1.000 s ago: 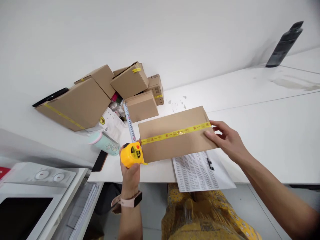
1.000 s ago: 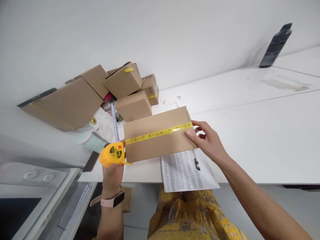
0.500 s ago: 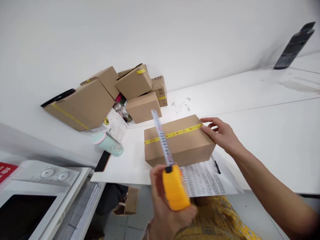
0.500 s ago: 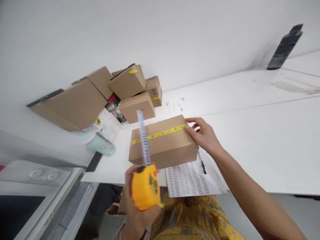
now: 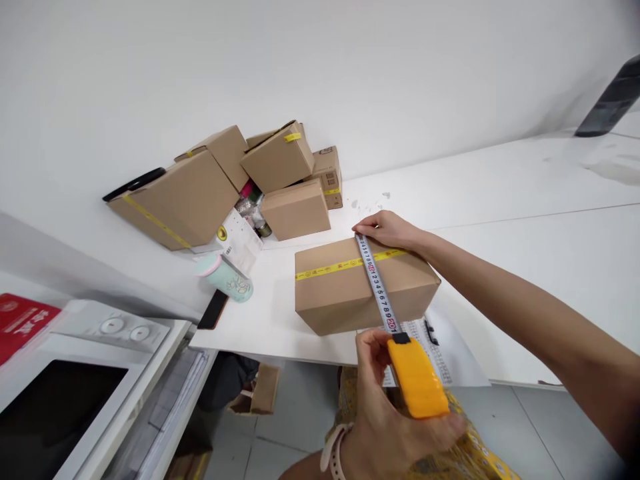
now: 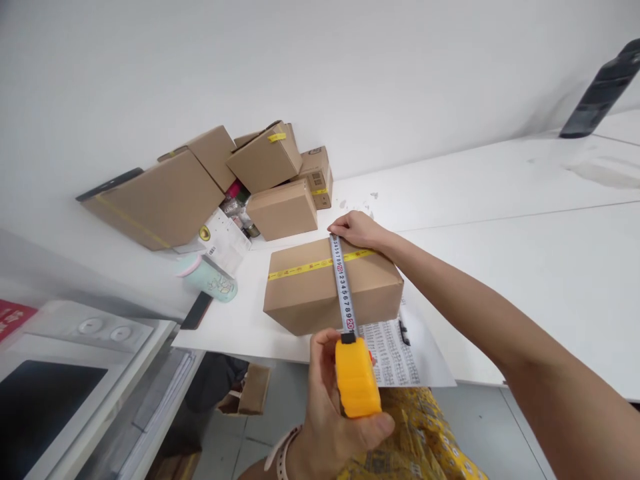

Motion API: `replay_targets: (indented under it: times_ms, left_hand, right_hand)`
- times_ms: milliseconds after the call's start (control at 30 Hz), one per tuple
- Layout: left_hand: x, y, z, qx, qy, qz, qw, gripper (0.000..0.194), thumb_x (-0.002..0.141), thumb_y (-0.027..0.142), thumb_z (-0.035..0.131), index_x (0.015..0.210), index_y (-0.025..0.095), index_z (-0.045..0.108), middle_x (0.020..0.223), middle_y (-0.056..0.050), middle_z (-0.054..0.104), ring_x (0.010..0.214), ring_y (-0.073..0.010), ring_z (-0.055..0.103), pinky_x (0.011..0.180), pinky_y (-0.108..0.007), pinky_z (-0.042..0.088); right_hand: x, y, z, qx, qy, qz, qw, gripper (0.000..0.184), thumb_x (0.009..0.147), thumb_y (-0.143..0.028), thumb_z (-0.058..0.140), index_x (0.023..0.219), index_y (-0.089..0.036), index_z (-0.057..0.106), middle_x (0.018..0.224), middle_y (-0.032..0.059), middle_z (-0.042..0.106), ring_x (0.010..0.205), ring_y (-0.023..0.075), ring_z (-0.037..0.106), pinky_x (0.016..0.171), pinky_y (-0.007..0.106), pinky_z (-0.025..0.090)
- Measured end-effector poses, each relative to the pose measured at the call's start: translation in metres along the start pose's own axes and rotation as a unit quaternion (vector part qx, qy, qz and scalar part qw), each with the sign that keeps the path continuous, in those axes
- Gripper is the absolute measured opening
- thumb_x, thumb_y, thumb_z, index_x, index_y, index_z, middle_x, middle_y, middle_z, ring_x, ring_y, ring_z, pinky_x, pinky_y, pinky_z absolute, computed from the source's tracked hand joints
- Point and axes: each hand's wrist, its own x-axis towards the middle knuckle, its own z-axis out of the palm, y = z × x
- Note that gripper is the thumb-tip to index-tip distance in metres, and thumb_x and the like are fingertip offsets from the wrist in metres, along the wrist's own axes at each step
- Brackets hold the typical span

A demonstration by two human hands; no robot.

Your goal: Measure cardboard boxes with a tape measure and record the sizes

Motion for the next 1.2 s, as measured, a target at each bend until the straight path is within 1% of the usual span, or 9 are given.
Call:
replay_targets:
  times_ms: [67,167,300,433,733,867,1033,1133,1200]
  left_hand:
    - [-0.001,-0.004,0.003,-0.006,-0.006,-0.002,1.0,0.086,0.049,0.037,0.096,0.116,0.025,0.045,0.106,-0.005,0.054,0.091,-0.0196,0.052,0.081,-0.032,0.047]
    - [-0.001,-0.007,0.007,-0.014,-0.009,-0.002,1.0,0.088,0.046,0.037,0.097,0.116,0.025,0.045,0.104,-0.004,0.053,0.09,-0.0182,0.05,0.081,-0.031,0.045]
    - [0.001,-0.002,0.013,-0.021,-0.033,-0.037,0.999,0.09,0.045,0.044,0.097,0.117,0.024,0.047,0.098,-0.003,0.052,0.083,-0.0172,0.05,0.075,-0.031,0.046]
    - [0.003,0.008,0.018,0.053,-0.042,-0.044,0.997,0.091,0.038,0.045,0.098,0.112,0.022,0.051,0.096,-0.003,0.053,0.081,-0.0172,0.048,0.077,-0.033,0.045]
    - [0.004,0.011,0.02,0.079,-0.03,-0.06,0.995,0.092,0.035,0.045,0.097,0.111,0.022,0.05,0.099,-0.004,0.054,0.083,-0.0183,0.048,0.08,-0.034,0.046]
    - [0.003,0.007,0.019,0.076,-0.031,-0.046,0.996,0.092,0.036,0.042,0.098,0.113,0.022,0.052,0.1,-0.004,0.054,0.083,-0.0188,0.05,0.081,-0.035,0.047]
    - [0.001,-0.003,0.017,0.049,-0.027,-0.026,0.998,0.085,0.045,0.038,0.096,0.117,0.023,0.054,0.101,-0.006,0.055,0.086,-0.0219,0.052,0.083,-0.038,0.049]
    - [0.002,-0.004,0.014,0.039,-0.037,-0.011,0.999,0.082,0.049,0.039,0.095,0.119,0.023,0.055,0.099,-0.006,0.055,0.085,-0.0219,0.053,0.08,-0.038,0.051]
    - [0.003,-0.001,0.01,0.053,-0.048,0.016,0.997,0.083,0.048,0.04,0.095,0.119,0.022,0.056,0.1,-0.007,0.056,0.085,-0.0223,0.053,0.079,-0.038,0.052]
  right_hand:
    - [0.003,0.0,0.004,0.003,-0.005,0.003,1.0,0.032,0.083,-0.047,0.065,0.085,-0.017,0.078,0.083,0.0044,0.074,0.083,0.0234,0.064,0.076,0.031,0.047]
    - [0.006,0.002,0.006,0.015,-0.013,0.004,1.0,0.028,0.08,-0.043,0.066,0.077,-0.017,0.075,0.076,0.0047,0.071,0.076,0.0203,0.061,0.071,0.03,0.045]
    - [0.008,0.003,0.006,0.017,-0.018,0.012,1.0,0.023,0.079,-0.038,0.066,0.073,-0.017,0.072,0.077,0.0051,0.071,0.074,0.0185,0.06,0.068,0.03,0.043]
    - [0.008,0.001,0.005,0.013,-0.015,0.016,1.0,0.021,0.079,-0.036,0.065,0.072,-0.017,0.071,0.077,0.0048,0.07,0.073,0.0179,0.059,0.068,0.03,0.042]
    - [0.007,0.001,0.005,0.018,-0.014,0.017,1.0,0.023,0.079,-0.037,0.066,0.069,-0.017,0.069,0.075,0.0048,0.07,0.072,0.0175,0.058,0.068,0.029,0.042]
    - [0.006,0.0,0.004,0.014,-0.016,0.013,1.0,0.024,0.08,-0.039,0.066,0.07,-0.017,0.069,0.074,0.0043,0.069,0.071,0.0169,0.058,0.067,0.029,0.041]
    - [0.006,0.002,0.006,0.028,-0.015,0.011,0.999,0.024,0.079,-0.039,0.069,0.073,-0.016,0.07,0.076,0.0043,0.069,0.073,0.0168,0.058,0.069,0.029,0.043]
    - [0.008,0.001,0.003,0.092,-0.005,0.01,0.996,0.024,0.078,-0.039,0.074,0.078,-0.016,0.07,0.077,0.0045,0.069,0.073,0.0158,0.059,0.07,0.029,0.046]
    - [0.006,-0.004,-0.008,0.156,0.009,0.012,0.988,0.025,0.078,-0.039,0.077,0.079,-0.016,0.07,0.08,0.0058,0.07,0.075,0.0161,0.06,0.072,0.03,0.049]
